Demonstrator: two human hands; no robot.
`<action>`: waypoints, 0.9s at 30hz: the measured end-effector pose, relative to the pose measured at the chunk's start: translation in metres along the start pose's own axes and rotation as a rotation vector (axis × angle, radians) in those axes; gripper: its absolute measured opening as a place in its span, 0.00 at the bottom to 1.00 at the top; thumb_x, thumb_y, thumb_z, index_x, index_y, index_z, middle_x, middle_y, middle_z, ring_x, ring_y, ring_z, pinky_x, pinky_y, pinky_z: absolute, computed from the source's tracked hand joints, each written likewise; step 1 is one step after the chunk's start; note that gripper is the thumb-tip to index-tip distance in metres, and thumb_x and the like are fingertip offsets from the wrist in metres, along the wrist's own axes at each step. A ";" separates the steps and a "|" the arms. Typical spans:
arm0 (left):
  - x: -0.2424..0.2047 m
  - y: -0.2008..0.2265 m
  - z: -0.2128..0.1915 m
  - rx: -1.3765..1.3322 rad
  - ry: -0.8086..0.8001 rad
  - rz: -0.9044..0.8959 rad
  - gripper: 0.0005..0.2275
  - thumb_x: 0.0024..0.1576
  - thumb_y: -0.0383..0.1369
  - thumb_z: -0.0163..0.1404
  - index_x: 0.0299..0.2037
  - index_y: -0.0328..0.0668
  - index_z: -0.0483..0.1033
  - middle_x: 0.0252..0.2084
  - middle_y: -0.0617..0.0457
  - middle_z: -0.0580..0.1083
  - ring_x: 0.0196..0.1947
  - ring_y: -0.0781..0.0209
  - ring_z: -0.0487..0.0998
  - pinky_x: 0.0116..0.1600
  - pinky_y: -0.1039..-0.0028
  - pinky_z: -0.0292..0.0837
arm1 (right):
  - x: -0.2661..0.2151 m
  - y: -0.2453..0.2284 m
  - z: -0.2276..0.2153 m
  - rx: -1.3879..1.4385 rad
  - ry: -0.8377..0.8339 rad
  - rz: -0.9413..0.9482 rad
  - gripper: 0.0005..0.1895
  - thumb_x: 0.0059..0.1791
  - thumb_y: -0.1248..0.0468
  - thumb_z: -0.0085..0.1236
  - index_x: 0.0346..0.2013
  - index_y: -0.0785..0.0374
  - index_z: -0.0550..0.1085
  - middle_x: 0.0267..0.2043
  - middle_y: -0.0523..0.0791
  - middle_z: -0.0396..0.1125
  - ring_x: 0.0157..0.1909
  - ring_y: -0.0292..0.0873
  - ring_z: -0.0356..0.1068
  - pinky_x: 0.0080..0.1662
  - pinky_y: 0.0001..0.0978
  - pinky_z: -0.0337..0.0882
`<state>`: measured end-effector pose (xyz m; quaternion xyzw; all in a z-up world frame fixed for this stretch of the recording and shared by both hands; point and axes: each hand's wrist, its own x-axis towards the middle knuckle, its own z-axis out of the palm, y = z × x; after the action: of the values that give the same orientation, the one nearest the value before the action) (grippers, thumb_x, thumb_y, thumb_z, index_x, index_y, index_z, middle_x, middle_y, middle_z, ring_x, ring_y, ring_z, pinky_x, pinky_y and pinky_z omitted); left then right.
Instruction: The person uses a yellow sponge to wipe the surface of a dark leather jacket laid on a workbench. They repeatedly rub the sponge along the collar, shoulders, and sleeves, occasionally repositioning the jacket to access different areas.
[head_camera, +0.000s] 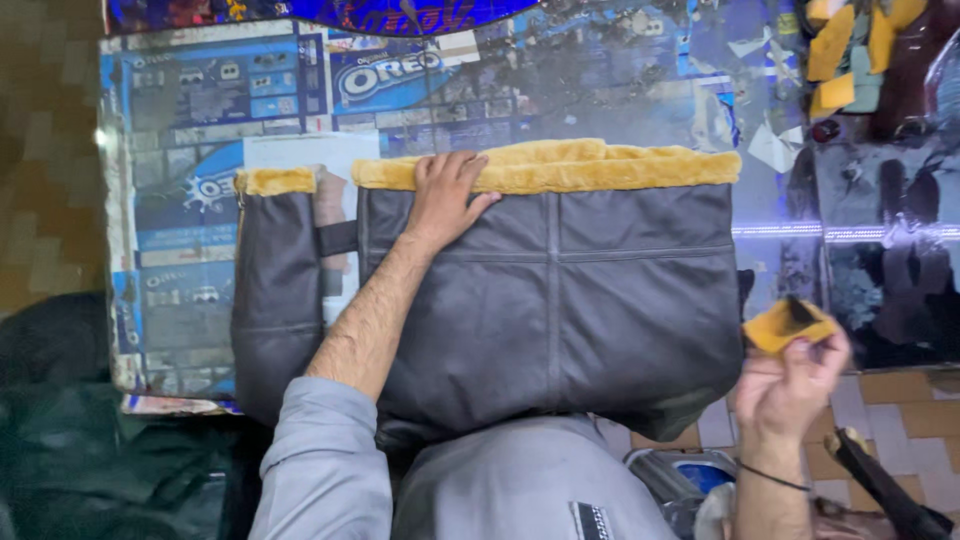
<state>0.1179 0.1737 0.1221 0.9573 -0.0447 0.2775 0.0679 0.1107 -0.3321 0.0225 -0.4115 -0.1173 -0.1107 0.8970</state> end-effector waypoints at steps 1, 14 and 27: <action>0.001 -0.005 -0.003 -0.004 -0.049 0.018 0.25 0.57 0.50 0.58 0.59 0.43 0.75 0.58 0.50 0.72 0.59 0.50 0.68 0.62 0.53 0.60 | -0.021 0.016 0.028 0.080 -0.026 0.085 0.26 0.58 0.67 0.60 0.68 0.59 0.61 0.64 0.48 0.65 0.64 0.47 0.70 0.64 0.46 0.72; 0.018 -0.072 -0.016 -0.232 -0.339 -0.064 0.11 0.66 0.40 0.50 0.50 0.43 0.77 0.46 0.51 0.75 0.51 0.48 0.75 0.56 0.56 0.69 | -0.037 0.137 0.113 0.475 0.086 0.230 0.22 0.60 0.50 0.52 0.62 0.61 0.69 0.56 0.51 0.68 0.50 0.49 0.66 0.55 0.43 0.68; 0.072 0.002 0.063 -0.213 -0.309 0.454 0.25 0.58 0.55 0.53 0.51 0.40 0.71 0.43 0.48 0.76 0.47 0.50 0.80 0.48 0.60 0.75 | -0.044 0.133 0.113 0.405 0.143 0.239 0.24 0.59 0.49 0.51 0.63 0.62 0.70 0.56 0.50 0.67 0.49 0.47 0.65 0.54 0.41 0.69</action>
<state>0.2111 0.1590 0.1081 0.9412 -0.2964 0.1303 0.0967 0.0954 -0.1563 -0.0140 -0.2256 -0.0240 -0.0070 0.9739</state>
